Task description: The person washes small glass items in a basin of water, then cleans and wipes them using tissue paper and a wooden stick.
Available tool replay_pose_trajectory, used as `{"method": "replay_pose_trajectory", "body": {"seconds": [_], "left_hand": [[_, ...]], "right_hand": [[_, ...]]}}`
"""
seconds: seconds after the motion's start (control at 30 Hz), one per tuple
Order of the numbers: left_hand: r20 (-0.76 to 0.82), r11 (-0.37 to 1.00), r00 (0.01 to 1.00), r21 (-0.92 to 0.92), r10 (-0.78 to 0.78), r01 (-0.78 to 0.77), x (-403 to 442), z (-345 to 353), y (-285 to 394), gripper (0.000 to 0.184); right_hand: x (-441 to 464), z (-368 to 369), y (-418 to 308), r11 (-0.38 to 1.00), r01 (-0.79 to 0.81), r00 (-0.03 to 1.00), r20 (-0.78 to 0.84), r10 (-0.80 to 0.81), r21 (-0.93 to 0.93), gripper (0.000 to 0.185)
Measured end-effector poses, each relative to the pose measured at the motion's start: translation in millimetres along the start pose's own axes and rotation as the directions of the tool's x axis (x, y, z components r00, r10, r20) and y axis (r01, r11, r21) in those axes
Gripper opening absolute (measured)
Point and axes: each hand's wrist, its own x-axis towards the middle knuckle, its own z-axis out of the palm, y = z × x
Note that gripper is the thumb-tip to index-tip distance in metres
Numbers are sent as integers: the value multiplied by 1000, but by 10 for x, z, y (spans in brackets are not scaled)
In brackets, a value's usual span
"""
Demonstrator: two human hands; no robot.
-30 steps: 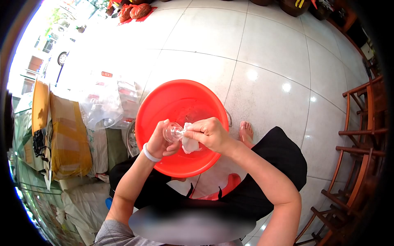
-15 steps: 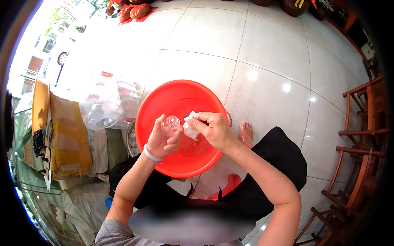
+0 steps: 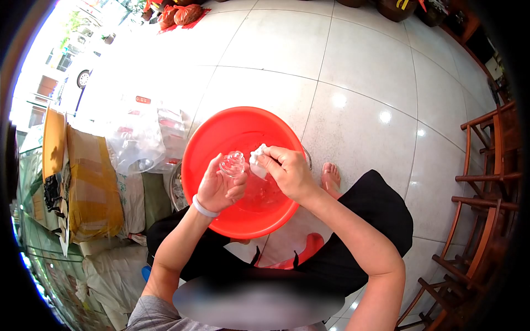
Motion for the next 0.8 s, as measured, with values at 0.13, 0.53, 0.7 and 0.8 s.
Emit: {"method": "replay_pose_trajectory", "body": {"seconds": [0.13,0.53,0.7,0.8], "left_hand": [[-19,991,997,110,74,-72,3,-15,-17,43],[-154,759,944,637,293,-132,-98,133,-45,27],[-53,666,947,723,318,-183,-148,168,-20,28],[36,574,939,783,342,-239,-192,212,28,31]], "right_hand": [[4,17,15,972,180,984,13,-180,-152,17],[7,-50,55,874,404,906,251,-341,-272,13],[-16,-75,50,921,351,909,296,-293,-167,13],[-64,-26,47,987,161,953,258,-161,22,16]]}}
